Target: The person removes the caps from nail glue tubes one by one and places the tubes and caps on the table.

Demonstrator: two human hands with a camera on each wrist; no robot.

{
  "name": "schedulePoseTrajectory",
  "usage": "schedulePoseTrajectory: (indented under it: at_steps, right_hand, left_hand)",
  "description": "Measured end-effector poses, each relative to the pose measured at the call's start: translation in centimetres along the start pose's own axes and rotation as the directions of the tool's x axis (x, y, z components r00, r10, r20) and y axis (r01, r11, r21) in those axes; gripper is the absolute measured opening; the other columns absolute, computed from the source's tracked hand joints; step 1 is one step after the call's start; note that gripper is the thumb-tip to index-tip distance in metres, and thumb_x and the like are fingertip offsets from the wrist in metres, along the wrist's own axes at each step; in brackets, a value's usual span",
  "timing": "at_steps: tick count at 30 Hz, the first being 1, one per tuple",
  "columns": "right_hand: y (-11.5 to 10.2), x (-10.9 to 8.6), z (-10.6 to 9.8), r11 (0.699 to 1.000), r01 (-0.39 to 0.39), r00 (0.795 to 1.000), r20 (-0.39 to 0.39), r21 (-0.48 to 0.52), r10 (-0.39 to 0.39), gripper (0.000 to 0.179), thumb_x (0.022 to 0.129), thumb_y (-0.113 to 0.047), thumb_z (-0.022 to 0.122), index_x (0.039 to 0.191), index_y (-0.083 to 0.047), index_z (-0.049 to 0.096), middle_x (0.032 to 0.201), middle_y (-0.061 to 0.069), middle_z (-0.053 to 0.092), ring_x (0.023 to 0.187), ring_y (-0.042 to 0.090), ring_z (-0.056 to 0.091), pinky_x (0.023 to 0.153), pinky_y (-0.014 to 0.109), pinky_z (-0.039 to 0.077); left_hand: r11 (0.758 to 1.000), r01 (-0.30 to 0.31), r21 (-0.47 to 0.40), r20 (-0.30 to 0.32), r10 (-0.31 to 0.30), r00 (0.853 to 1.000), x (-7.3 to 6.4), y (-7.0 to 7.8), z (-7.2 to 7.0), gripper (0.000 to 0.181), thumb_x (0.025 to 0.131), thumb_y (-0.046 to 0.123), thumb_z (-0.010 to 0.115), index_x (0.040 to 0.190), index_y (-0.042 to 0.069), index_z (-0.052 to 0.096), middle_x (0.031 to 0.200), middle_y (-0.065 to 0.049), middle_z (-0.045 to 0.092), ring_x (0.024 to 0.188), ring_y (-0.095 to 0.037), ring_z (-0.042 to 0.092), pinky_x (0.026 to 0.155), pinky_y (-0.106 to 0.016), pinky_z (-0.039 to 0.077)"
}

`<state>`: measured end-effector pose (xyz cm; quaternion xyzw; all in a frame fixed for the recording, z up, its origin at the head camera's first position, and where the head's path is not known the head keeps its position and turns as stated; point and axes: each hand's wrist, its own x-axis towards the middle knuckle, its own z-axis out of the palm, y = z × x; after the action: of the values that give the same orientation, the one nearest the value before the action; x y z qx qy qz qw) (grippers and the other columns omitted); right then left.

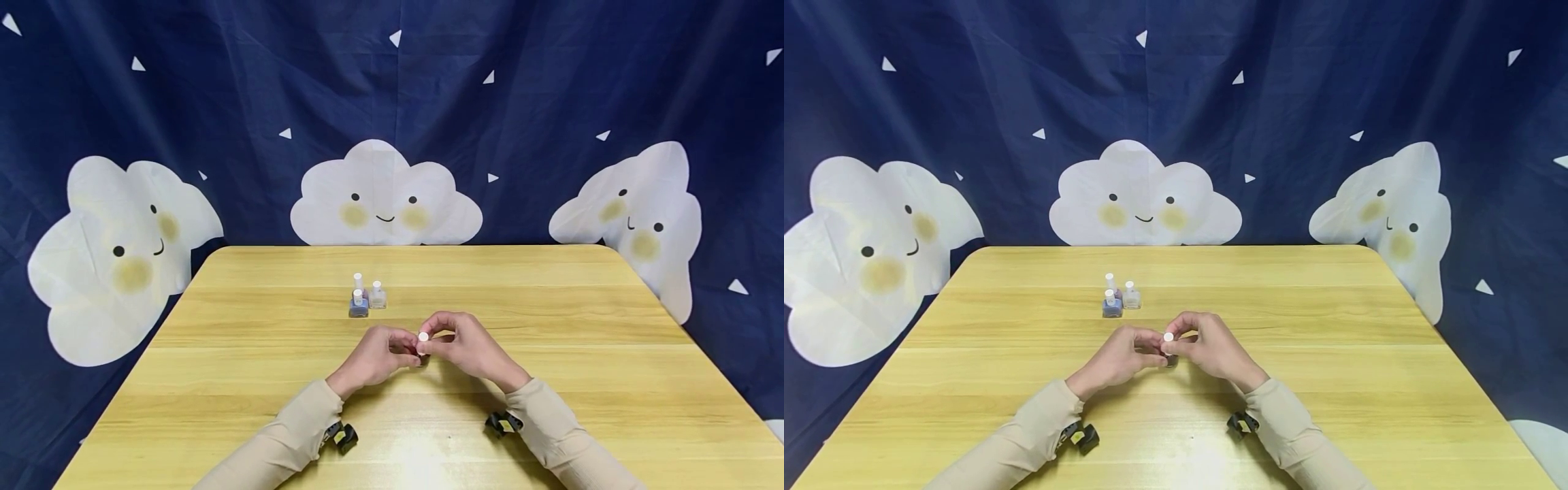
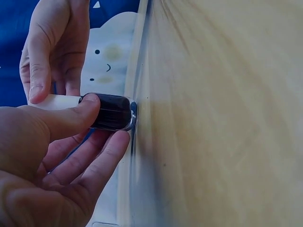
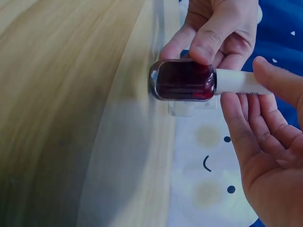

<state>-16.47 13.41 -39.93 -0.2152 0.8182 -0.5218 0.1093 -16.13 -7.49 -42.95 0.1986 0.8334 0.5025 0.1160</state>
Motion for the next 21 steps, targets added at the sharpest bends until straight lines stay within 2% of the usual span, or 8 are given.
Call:
schedulePoseTrajectory:
  at_steps: [3,10,21]
  right_hand:
    - [0.01,0.02,0.03,1.0,0.004,1.0,-0.007,-0.007,-0.004,0.011,0.091,-0.013,0.078,0.098,-0.011,0.07,0.1,0.003,0.07,0.098,0.024,0.068,0.083,0.026,0.058]
    - [0.2,0.16,0.06,1.0,-0.005,1.0,-0.015,0.023,0.006,0.019,0.088,-0.013,0.082,0.098,-0.009,0.067,0.098,0.005,0.068,0.09,0.021,0.069,0.075,0.028,0.059]
    - [0.43,-0.2,0.26,0.999,0.008,1.0,-0.026,-0.033,-0.008,0.016,0.09,-0.017,0.08,0.094,-0.01,0.066,0.096,0.002,0.068,0.094,0.021,0.065,0.083,0.027,0.058]
  left_hand:
    - [1.0,0.005,-0.002,-0.002,-0.005,1.0,-0.02,0.08,-0.02,0.017,0.087,0.008,0.081,0.103,0.014,0.079,0.092,0.004,0.077,0.086,-0.009,0.069,0.081,-0.027,0.054]
    - [1.0,0.002,0.005,0.005,-0.002,1.0,0.03,0.22,-0.1,0.015,0.087,0.009,0.081,0.1,0.016,0.08,0.09,0.006,0.077,0.085,-0.009,0.069,0.084,-0.03,0.053]
    - [1.0,-0.014,-0.004,-0.01,0.014,1.0,-0.26,-0.1,0.37,0.017,0.086,0.008,0.082,0.101,0.014,0.08,0.09,0.005,0.077,0.086,-0.01,0.07,0.083,-0.027,0.054]
